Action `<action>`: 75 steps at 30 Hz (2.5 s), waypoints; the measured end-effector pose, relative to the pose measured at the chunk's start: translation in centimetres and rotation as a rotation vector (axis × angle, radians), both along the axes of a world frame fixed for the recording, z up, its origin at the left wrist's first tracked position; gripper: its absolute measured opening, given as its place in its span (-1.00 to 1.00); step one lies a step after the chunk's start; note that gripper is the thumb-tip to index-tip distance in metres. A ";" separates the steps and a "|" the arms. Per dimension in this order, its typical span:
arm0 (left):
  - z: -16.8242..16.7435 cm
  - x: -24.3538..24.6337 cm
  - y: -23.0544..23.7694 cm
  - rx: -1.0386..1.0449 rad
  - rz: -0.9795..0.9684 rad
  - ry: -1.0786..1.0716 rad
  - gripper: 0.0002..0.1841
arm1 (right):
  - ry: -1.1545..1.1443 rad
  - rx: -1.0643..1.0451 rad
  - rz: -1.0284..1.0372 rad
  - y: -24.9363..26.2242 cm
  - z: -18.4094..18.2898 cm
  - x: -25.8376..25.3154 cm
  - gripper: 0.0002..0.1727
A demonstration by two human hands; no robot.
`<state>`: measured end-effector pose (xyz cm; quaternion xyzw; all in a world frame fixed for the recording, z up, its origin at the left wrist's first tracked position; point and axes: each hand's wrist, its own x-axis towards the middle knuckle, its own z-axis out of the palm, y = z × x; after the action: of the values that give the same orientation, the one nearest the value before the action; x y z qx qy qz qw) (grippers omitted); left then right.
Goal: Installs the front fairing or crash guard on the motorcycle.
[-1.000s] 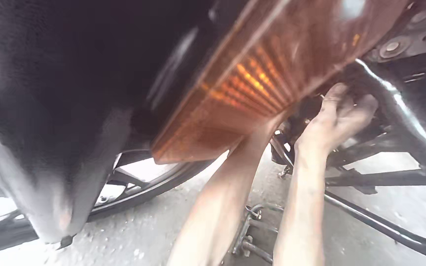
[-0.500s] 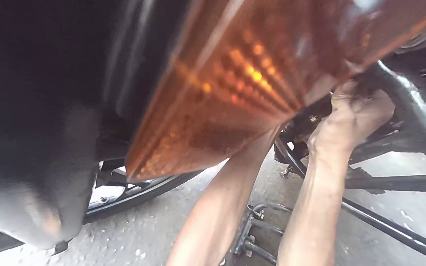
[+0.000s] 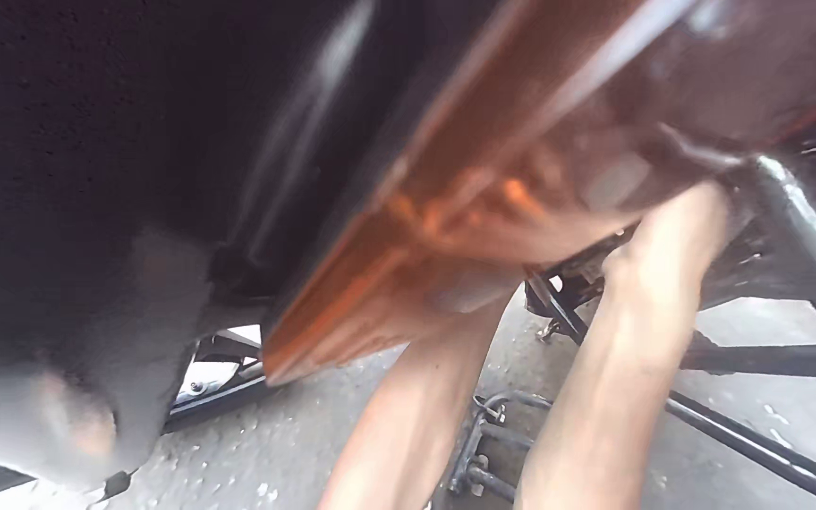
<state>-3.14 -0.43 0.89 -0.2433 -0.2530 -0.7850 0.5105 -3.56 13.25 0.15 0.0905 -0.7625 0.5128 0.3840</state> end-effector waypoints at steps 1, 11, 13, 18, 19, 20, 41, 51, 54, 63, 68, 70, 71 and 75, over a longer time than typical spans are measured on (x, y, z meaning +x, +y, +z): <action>0.0 0.0 -0.1 0.000 0.009 -0.010 -0.84 | 0.026 -0.094 0.128 0.1 0.1 0.0 -0.61; 0.0 -0.3 -0.2 -0.037 -0.005 -0.075 -0.67 | 0.111 -0.279 0.476 0.8 1.1 -0.1 -0.51; 0.1 -0.3 -0.1 -0.042 -0.001 -0.060 -0.69 | 0.110 -0.340 0.578 -0.2 3.0 4.5 -0.63; 0.1 -0.3 0.1 -0.039 0.019 -0.073 -0.70 | 0.119 -0.315 0.648 0.2 3.1 4.3 -0.61; 0.1 -0.4 0.1 -0.036 0.021 -0.080 -0.70 | 0.168 -0.276 0.636 0.9 1.7 1.4 -0.54; 0.0 -0.4 0.1 -0.036 0.022 -0.085 -0.69 | 0.154 -0.265 0.606 1.2 1.1 -0.1 -0.51; -0.8 -0.8 0.4 -0.126 0.117 -0.189 -0.48 | 0.074 -0.260 0.556 1.7 1.1 -0.6 -0.58; 0.0 -0.5 1.0 -0.185 0.153 -0.150 -0.44 | 0.080 -0.163 0.548 0.7 -0.4 1.4 -0.61; 0.0 -0.4 1.2 -0.160 0.146 -0.150 -0.44 | 0.124 -0.172 0.589 0.5 -0.6 1.3 -0.64; 0.2 -0.1 1.1 -0.175 0.151 -0.100 -0.45 | 0.334 -0.152 0.797 -0.6 1.6 4.7 -0.69; 0.2 0.1 1.1 -0.174 0.095 -0.161 -0.43 | -0.017 -0.354 0.836 -0.8 4.3 8.6 -0.78; 0.2 0.1 1.1 -0.178 0.092 -0.173 -0.42 | 0.186 -0.338 1.003 -0.1 1.9 4.8 -0.73; 0.2 0.0 1.0 -0.185 0.094 -0.164 -0.42 | 0.273 -0.311 1.079 0.2 1.0 2.8 -0.69; 0.3 -0.3 1.0 -0.154 0.140 -0.112 -0.45 | 0.009 -0.443 0.908 -1.1 4.8 9.3 -0.76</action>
<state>-3.42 0.59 1.16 -0.2193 -0.3570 -0.7379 0.5291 5.73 12.14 4.98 0.3315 -0.5177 0.7770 0.1355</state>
